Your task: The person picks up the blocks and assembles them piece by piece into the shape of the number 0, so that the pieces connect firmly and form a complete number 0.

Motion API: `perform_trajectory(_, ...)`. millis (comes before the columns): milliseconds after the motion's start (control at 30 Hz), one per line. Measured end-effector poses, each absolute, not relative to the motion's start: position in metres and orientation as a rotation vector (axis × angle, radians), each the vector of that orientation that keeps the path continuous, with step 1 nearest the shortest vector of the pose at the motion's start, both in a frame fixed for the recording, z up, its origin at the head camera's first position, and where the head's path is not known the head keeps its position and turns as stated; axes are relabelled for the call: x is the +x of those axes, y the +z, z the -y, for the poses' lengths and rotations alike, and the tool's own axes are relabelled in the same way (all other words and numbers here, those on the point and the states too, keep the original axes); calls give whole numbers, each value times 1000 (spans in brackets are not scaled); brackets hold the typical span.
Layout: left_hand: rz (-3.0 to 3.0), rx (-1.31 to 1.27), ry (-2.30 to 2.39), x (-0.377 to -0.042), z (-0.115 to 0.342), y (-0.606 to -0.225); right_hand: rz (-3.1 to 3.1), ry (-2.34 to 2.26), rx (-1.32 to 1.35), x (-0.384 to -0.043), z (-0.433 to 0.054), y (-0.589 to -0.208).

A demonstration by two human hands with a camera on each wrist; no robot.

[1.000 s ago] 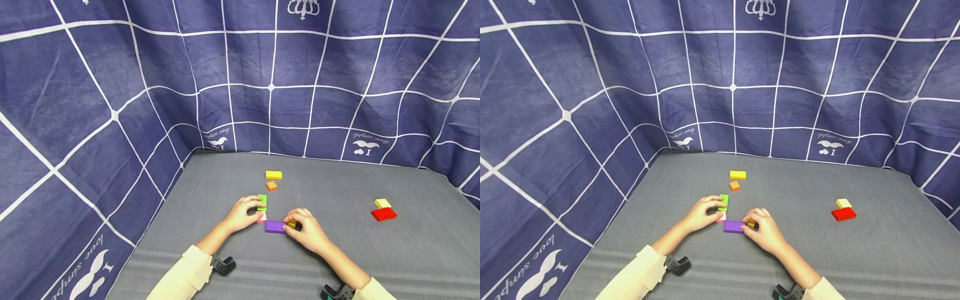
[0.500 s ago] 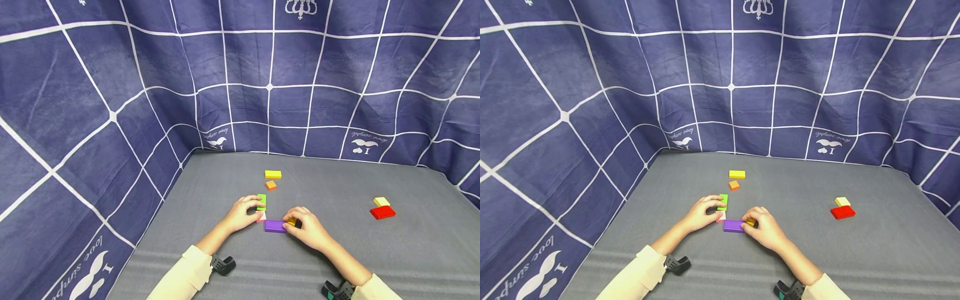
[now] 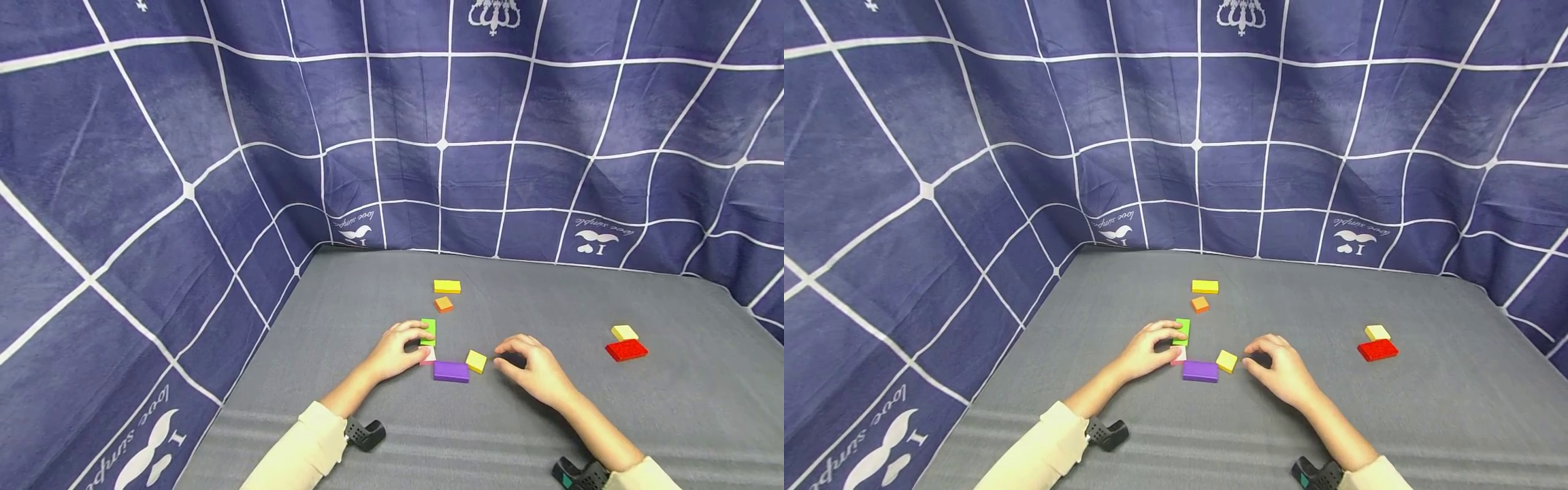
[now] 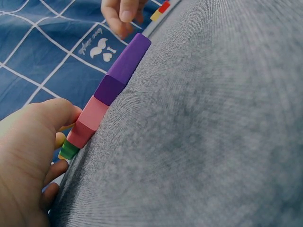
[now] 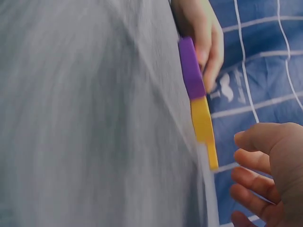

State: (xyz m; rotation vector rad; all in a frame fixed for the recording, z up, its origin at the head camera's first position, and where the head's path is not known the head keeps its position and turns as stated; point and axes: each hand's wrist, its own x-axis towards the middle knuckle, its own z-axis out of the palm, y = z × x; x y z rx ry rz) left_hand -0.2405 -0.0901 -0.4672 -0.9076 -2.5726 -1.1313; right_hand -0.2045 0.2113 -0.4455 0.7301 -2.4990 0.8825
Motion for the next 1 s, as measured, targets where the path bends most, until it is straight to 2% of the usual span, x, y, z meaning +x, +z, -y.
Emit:
perform_trajectory(400, 2557, -913, -1119, -240, 90, -468, 2573, 839, 417, -203, -273, -441)
perform_trajectory(1000, 2584, -896, -1133, -241, 90, -470, 2571, 782, 164, -198, -345, -434)
